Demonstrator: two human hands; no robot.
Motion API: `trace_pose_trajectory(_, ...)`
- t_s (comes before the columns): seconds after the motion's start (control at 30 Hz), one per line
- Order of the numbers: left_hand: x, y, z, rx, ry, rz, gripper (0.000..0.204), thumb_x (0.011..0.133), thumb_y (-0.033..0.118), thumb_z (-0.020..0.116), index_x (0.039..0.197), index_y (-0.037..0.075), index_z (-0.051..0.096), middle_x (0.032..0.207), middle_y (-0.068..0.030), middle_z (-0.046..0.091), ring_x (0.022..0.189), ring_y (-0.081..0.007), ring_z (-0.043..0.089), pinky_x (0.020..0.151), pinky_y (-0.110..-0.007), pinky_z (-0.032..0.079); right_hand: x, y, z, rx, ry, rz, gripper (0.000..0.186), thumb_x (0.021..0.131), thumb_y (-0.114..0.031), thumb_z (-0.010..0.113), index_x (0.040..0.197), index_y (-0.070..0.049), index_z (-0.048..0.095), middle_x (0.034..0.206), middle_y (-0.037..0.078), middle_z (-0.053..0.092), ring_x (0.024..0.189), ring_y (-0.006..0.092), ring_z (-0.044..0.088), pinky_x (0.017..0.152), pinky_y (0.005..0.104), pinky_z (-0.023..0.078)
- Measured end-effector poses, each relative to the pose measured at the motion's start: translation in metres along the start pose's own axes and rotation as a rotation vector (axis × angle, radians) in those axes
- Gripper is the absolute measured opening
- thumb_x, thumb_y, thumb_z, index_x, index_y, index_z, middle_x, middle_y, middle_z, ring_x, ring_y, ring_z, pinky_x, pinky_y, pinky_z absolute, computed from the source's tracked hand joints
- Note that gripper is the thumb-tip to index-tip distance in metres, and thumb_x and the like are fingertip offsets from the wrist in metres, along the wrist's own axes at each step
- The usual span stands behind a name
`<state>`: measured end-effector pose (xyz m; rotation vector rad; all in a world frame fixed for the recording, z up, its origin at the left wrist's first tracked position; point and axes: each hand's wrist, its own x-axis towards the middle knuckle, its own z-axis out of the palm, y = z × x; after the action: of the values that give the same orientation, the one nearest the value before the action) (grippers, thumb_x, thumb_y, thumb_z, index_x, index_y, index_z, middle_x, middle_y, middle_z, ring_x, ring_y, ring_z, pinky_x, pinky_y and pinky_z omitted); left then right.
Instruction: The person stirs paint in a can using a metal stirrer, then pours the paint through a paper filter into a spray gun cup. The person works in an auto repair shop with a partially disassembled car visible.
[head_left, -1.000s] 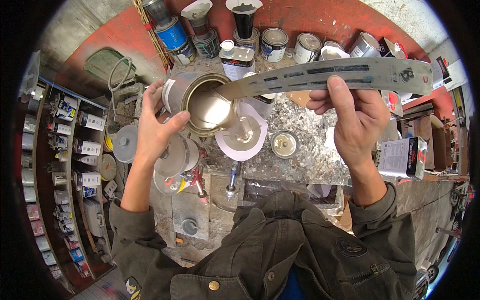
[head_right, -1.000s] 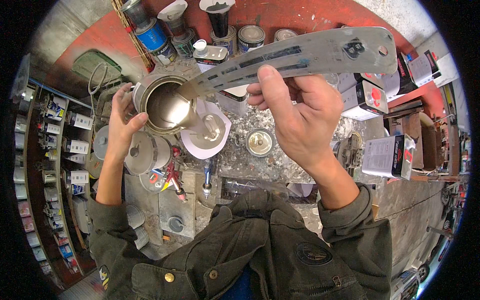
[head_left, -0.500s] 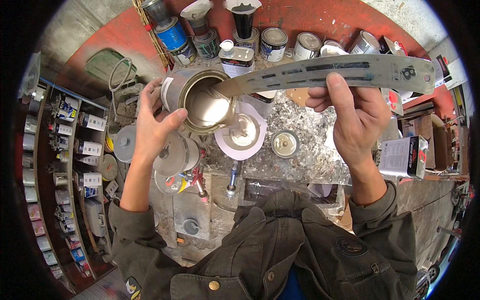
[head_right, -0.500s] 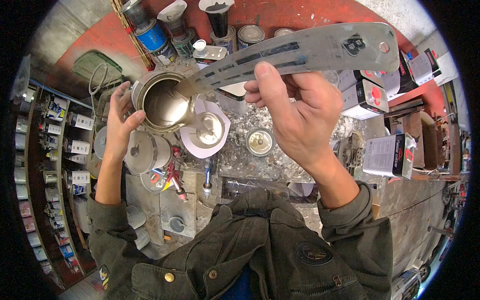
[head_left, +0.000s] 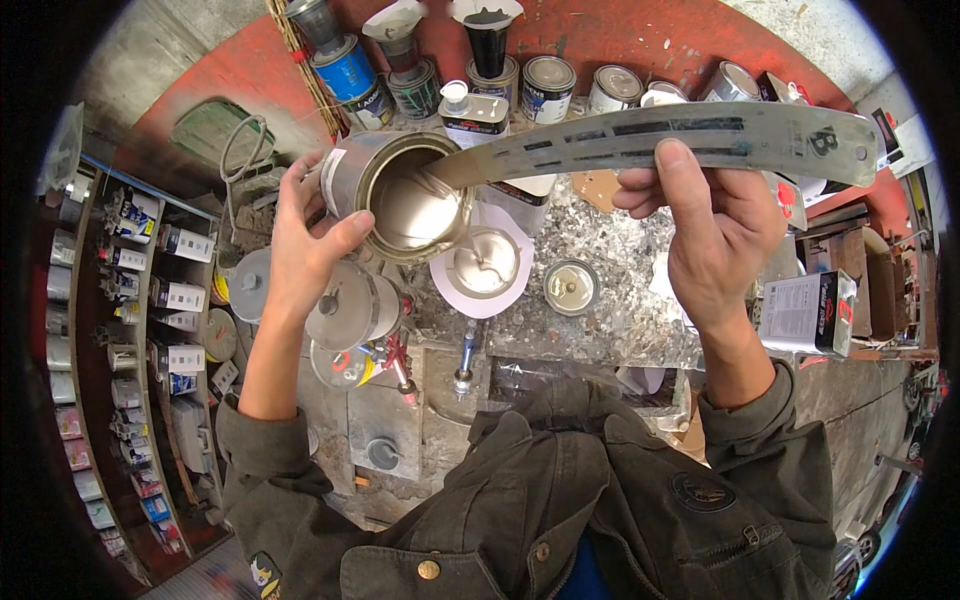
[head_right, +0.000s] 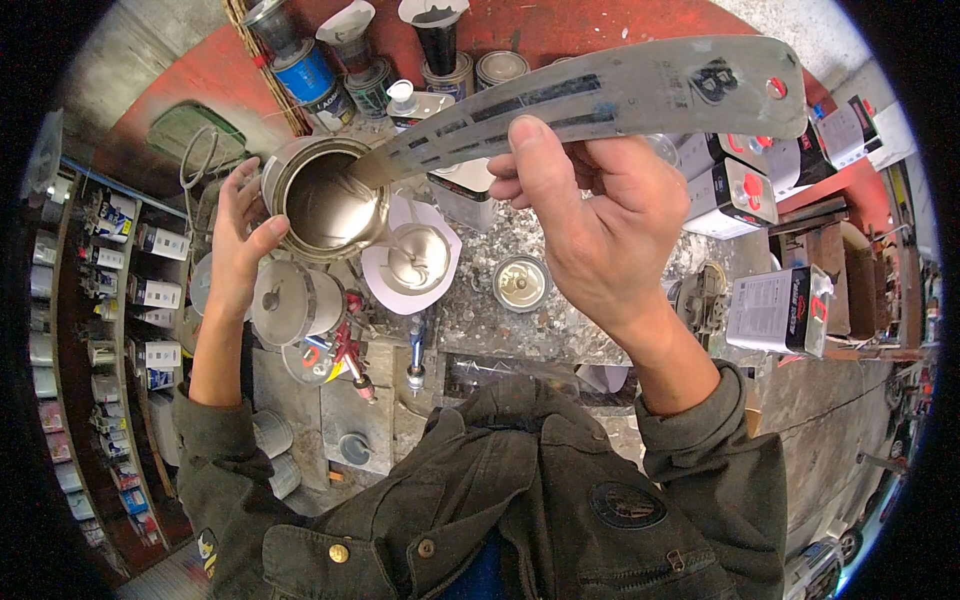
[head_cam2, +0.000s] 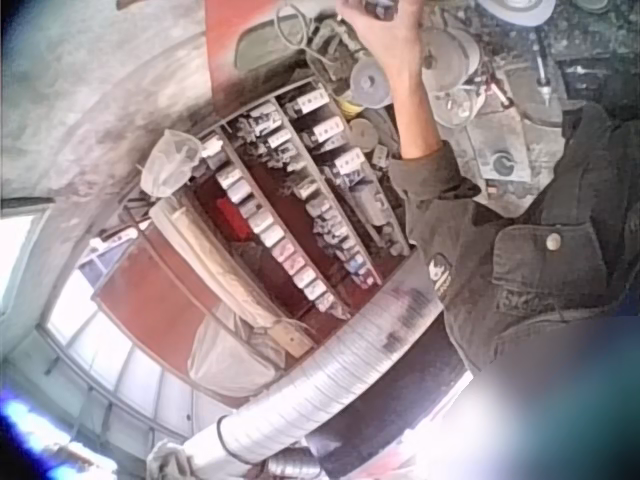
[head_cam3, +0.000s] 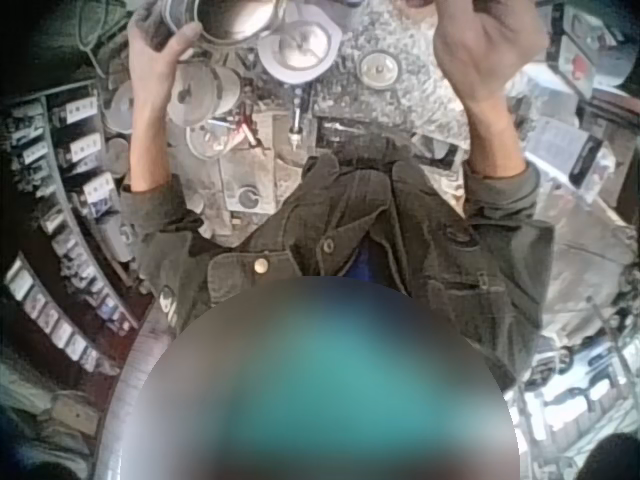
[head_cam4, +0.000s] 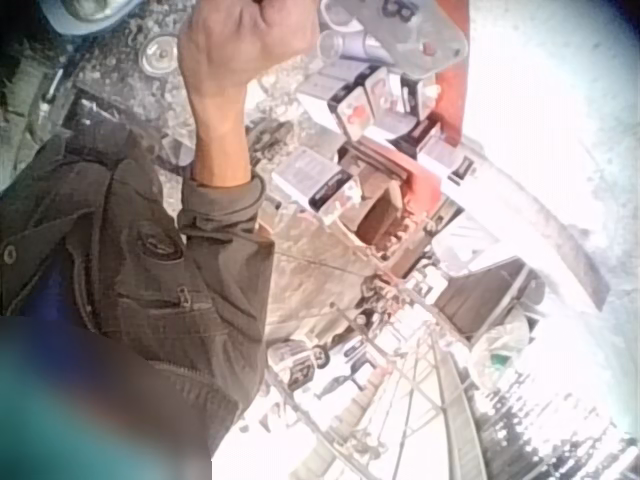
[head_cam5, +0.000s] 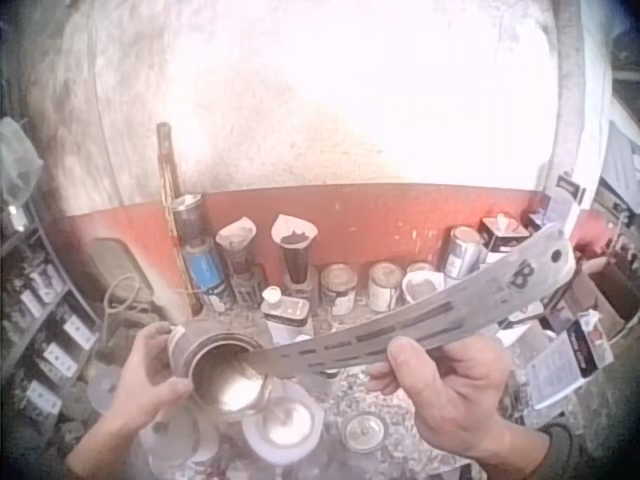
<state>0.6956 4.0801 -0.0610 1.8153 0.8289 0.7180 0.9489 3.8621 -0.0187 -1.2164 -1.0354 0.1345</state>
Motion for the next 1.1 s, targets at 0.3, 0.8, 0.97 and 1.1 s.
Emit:
trace_pose_trajectory(0.3, 0.0011, 0.0040, 0.0003, -0.003, -0.004, 0.003, 0.106, 0.073, 0.039, 0.084, 0.153, -0.004, 0.030, 0.143, -0.0246, 0.052, 0.127, -0.0304, 0.055, 0.109, -0.043, 0.043, -0.0006, -0.0029, -0.0001, -0.002, 0.011, -0.003, 0.017, 0.099, -0.008, 0.067, 0.094, 0.009, 0.070, 0.078, 0.014, 0.075, 0.066, 0.0144, 0.072, 0.058, 0.0242, 0.059)
trace_pose_trajectory(0.8, -0.0031, 0.0094, 0.0018, 0.079, 0.013, 0.072, 0.105, 0.074, 0.054, 0.079, 0.154, 0.001, 0.034, 0.144, -0.0229, 0.053, 0.126, -0.0301, 0.056, 0.107, -0.042, 0.044, -0.0023, -0.0065, 0.0013, -0.011, 0.013, -0.012, 0.017, 0.099, -0.008, 0.067, 0.094, 0.008, 0.070, 0.078, 0.014, 0.075, 0.066, 0.0140, 0.073, 0.058, 0.0238, 0.058)
trace_pose_trajectory(0.97, -0.0020, 0.0091, -0.0015, 0.024, 0.008, 0.049, 0.109, 0.071, 0.045, 0.086, 0.153, -0.003, 0.032, 0.143, -0.0232, 0.052, 0.129, -0.0309, 0.054, 0.110, -0.044, 0.041, -0.0024, -0.0073, 0.0007, -0.009, 0.020, 0.005, 0.018, 0.099, -0.008, 0.067, 0.092, 0.008, 0.071, 0.078, 0.014, 0.075, 0.066, 0.0139, 0.073, 0.058, 0.0238, 0.059)
trace_pose_trajectory(1.1, -0.0014, 0.0093, -0.0029, 0.043, 0.009, 0.032, 0.110, 0.069, 0.045, 0.086, 0.153, -0.002, 0.032, 0.144, -0.0223, 0.053, 0.129, -0.0311, 0.053, 0.111, -0.046, 0.040, -0.0020, -0.0069, 0.0012, -0.019, 0.022, -0.018, 0.018, 0.099, -0.008, 0.067, 0.091, 0.008, 0.071, 0.077, 0.014, 0.075, 0.066, 0.0140, 0.073, 0.058, 0.0239, 0.059)
